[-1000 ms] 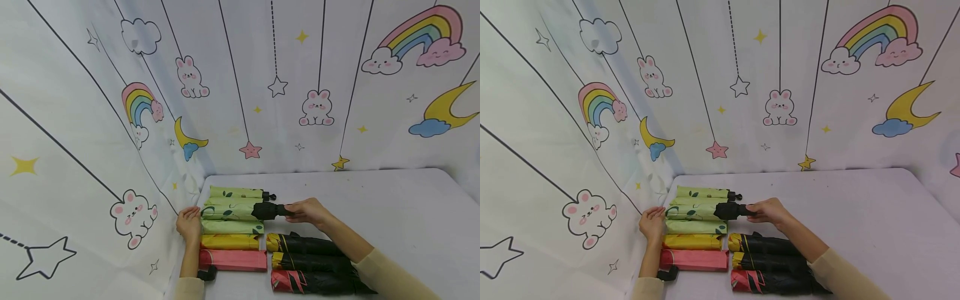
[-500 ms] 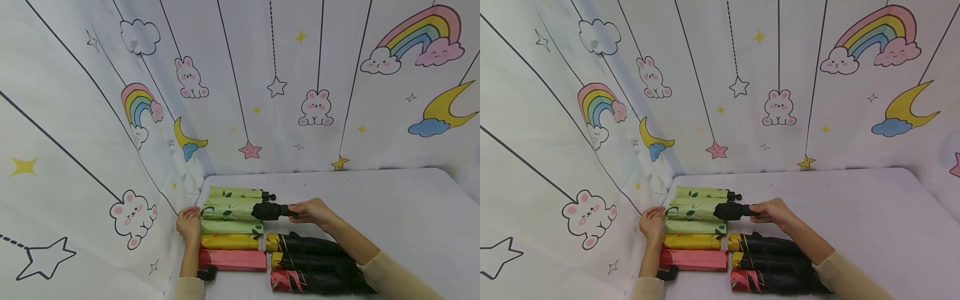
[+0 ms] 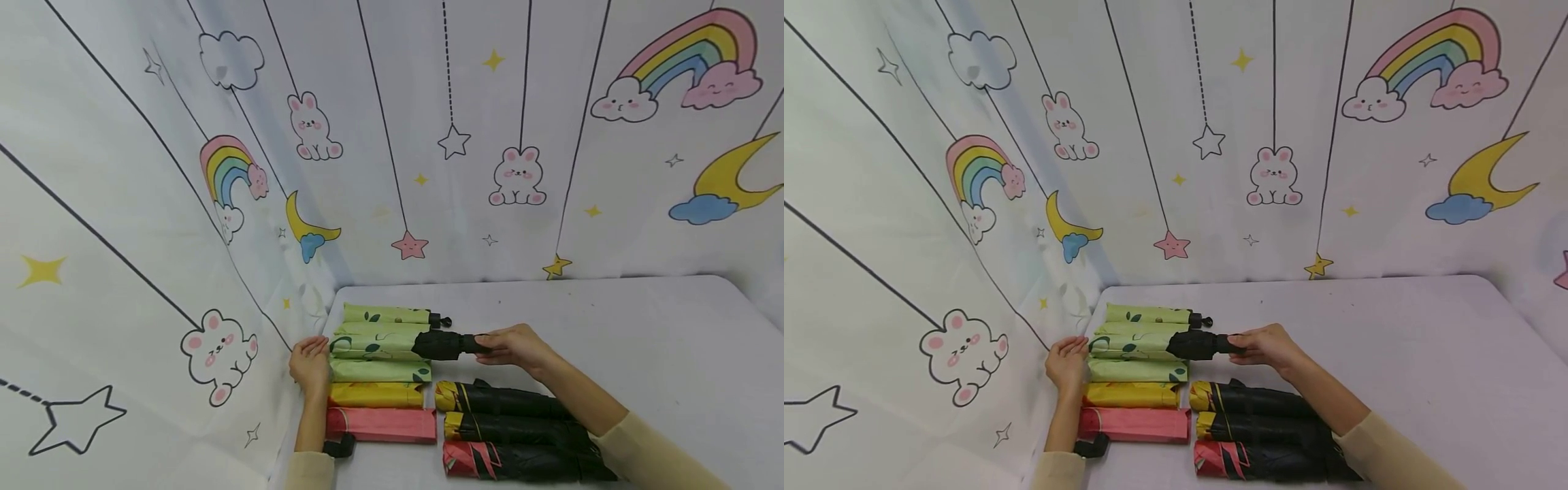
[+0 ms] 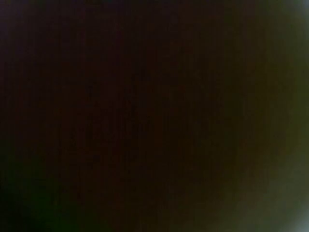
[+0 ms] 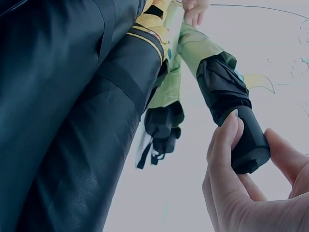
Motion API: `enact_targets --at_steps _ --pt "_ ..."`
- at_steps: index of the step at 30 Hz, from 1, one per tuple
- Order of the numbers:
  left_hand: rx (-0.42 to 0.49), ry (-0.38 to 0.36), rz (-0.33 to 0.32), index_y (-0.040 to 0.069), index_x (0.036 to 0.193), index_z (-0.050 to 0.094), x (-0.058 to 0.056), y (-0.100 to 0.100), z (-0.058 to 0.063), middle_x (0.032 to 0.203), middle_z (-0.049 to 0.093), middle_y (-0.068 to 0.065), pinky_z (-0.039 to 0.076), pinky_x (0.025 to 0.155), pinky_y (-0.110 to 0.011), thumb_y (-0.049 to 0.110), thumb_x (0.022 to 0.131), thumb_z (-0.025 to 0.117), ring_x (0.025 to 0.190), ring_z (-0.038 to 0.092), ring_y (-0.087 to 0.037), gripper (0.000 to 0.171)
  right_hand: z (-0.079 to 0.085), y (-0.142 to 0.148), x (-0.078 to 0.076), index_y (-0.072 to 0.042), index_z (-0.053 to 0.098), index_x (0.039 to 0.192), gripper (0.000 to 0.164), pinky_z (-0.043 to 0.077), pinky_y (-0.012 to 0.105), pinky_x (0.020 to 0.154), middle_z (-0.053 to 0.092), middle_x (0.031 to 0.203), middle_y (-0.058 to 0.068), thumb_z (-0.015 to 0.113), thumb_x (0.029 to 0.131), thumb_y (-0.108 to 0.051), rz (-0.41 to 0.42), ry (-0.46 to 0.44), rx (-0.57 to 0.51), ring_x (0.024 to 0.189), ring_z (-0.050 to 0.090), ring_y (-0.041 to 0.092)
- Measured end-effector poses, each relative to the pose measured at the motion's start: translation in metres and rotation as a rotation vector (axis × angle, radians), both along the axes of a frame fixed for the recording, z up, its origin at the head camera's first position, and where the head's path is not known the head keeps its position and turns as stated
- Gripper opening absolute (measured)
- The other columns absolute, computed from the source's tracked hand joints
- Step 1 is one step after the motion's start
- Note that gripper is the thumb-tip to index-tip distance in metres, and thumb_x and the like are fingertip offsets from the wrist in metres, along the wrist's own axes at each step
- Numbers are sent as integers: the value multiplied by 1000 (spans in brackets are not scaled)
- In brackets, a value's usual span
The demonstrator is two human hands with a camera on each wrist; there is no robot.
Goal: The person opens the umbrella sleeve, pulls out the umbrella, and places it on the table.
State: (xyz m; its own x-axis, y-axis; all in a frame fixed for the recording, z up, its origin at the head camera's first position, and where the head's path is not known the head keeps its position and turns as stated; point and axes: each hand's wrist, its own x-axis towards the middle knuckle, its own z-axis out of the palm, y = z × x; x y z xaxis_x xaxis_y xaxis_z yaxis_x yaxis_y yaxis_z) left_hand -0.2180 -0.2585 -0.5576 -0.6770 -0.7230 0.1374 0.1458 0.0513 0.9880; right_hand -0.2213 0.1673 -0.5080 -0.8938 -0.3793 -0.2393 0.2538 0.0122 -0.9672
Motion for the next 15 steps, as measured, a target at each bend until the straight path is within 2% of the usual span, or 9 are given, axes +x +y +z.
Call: enact_targets --at_steps 11,15 --pt "3 1 -20 -15 114 63 -1 -1 -3 111 70 -36 62 80 -25 -23 87 65 105 72 -47 28 -2 4 3 19 58 133 54 62 43 89 76 112 20 72 100 -22 4 21 -3 97 78 29" --pt "16 -8 -33 -13 114 64 -2 -1 -3 112 71 -32 62 79 -23 -20 89 66 105 72 -45 26 -1 7 5 19 59 132 53 62 42 89 76 111 19 72 101 -22 6 22 -3 97 78 29"
